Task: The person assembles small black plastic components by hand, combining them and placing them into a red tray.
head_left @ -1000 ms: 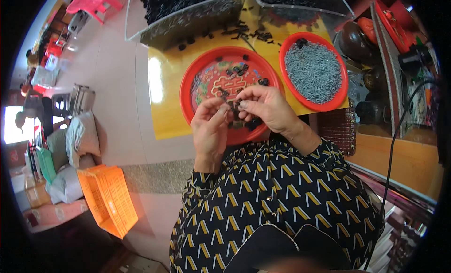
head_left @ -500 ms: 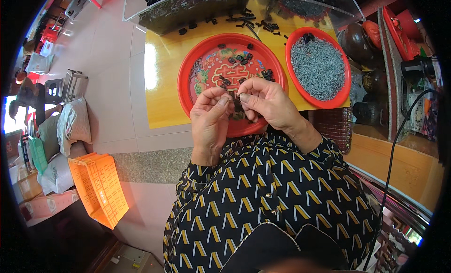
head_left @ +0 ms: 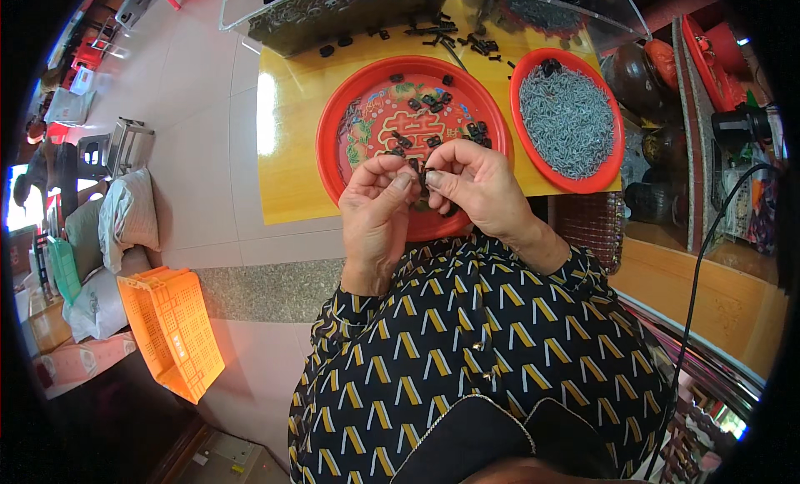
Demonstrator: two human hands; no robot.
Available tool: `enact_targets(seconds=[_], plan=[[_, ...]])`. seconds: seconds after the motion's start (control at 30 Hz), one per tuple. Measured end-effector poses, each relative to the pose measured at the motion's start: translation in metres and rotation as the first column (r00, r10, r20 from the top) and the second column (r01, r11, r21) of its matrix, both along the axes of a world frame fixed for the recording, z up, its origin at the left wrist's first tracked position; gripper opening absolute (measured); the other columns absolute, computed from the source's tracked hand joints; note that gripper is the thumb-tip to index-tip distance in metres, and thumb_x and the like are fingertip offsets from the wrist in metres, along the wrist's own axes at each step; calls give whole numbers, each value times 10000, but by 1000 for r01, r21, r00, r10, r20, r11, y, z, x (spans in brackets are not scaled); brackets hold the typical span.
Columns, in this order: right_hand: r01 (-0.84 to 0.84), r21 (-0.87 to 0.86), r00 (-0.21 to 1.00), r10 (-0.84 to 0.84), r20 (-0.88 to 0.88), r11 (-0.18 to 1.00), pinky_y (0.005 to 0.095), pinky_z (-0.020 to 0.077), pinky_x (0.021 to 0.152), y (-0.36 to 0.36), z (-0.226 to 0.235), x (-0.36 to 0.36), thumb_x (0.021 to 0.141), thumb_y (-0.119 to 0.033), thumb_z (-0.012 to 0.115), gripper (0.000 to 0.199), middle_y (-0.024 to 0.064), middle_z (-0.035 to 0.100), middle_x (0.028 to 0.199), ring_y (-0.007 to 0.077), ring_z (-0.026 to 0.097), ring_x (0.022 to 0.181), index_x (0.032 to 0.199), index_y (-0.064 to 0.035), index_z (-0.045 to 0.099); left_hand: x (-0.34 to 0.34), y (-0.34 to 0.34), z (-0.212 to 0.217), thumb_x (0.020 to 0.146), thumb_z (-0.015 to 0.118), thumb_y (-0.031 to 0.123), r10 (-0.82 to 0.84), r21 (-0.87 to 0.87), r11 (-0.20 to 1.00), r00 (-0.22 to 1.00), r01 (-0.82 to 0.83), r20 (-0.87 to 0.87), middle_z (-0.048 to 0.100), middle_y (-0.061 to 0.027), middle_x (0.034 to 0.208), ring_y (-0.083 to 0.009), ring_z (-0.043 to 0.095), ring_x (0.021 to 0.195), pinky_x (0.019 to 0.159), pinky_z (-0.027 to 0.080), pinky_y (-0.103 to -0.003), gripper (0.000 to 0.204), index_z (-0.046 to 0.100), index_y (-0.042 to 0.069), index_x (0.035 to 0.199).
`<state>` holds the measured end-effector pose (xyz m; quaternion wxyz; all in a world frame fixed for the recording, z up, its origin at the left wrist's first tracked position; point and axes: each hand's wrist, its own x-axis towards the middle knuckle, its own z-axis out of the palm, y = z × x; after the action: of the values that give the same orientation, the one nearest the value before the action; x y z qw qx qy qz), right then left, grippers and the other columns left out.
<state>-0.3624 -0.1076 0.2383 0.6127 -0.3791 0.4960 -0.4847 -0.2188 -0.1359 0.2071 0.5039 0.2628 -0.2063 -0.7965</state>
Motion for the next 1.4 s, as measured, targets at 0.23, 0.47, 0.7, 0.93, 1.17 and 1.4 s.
enact_targets(seconds=[0.23, 0.47, 0.7, 0.93, 1.17, 1.4], plan=[[31, -24, 1000, -30, 5, 999, 200, 483, 563, 1, 1, 4, 815, 6, 522, 106, 54, 579, 795, 98, 587, 675, 916, 27, 546, -5, 1, 1, 758, 587, -40, 49, -43, 998, 998, -47, 30, 592, -93, 844, -140, 558, 730, 680, 450, -238, 211, 525, -25, 959], [53, -20, 995, -55, -84, 998, 190, 484, 538, 2, 0, 6, 805, 4, 535, 84, 37, 576, 768, 91, 591, 646, 887, 19, 543, -5, 4, 2, 757, 600, -31, 68, -96, 994, 991, -57, 115, 592, -82, 846, -122, 562, 744, 684, 458, -228, 201, 533, -28, 946], [54, -30, 988, -57, -141, 998, 189, 480, 530, 5, 2, 9, 796, 0, 549, 71, 28, 570, 741, 77, 582, 633, 865, 15, 541, -5, 10, 3, 767, 602, -17, 199, -297, 949, 930, -104, 310, 589, -52, 823, -91, 553, 716, 652, 451, -207, 160, 547, -25, 917], [77, -22, 983, -80, -166, 997, 192, 479, 526, 2, -1, 6, 798, -2, 547, 53, 32, 573, 732, 80, 582, 625, 847, 16, 545, -10, 7, 2, 770, 590, -25, 231, -374, 926, 856, -48, 462, 589, -30, 778, -70, 541, 682, 617, 436, -191, 112, 566, -28, 879], [103, -88, 991, -109, -74, 991, 196, 479, 516, -7, 1, -10, 799, -1, 543, 86, 50, 582, 725, 89, 582, 599, 877, 35, 545, -13, -4, 11, 784, 588, -2, 185, -274, 960, 859, -54, 478, 591, -36, 806, -78, 561, 673, 572, 452, -196, 120, 566, -23, 900], [223, -68, 972, -227, -67, 973, 201, 463, 485, 2, -14, -43, 784, -16, 549, 88, 37, 573, 720, 85, 560, 568, 864, 22, 548, 14, -12, 0, 671, 611, -52, 507, -655, 569, 415, 497, 756, 561, -94, 762, -215, 536, 693, 612, 438, -304, 170, 582, 11, 827]])
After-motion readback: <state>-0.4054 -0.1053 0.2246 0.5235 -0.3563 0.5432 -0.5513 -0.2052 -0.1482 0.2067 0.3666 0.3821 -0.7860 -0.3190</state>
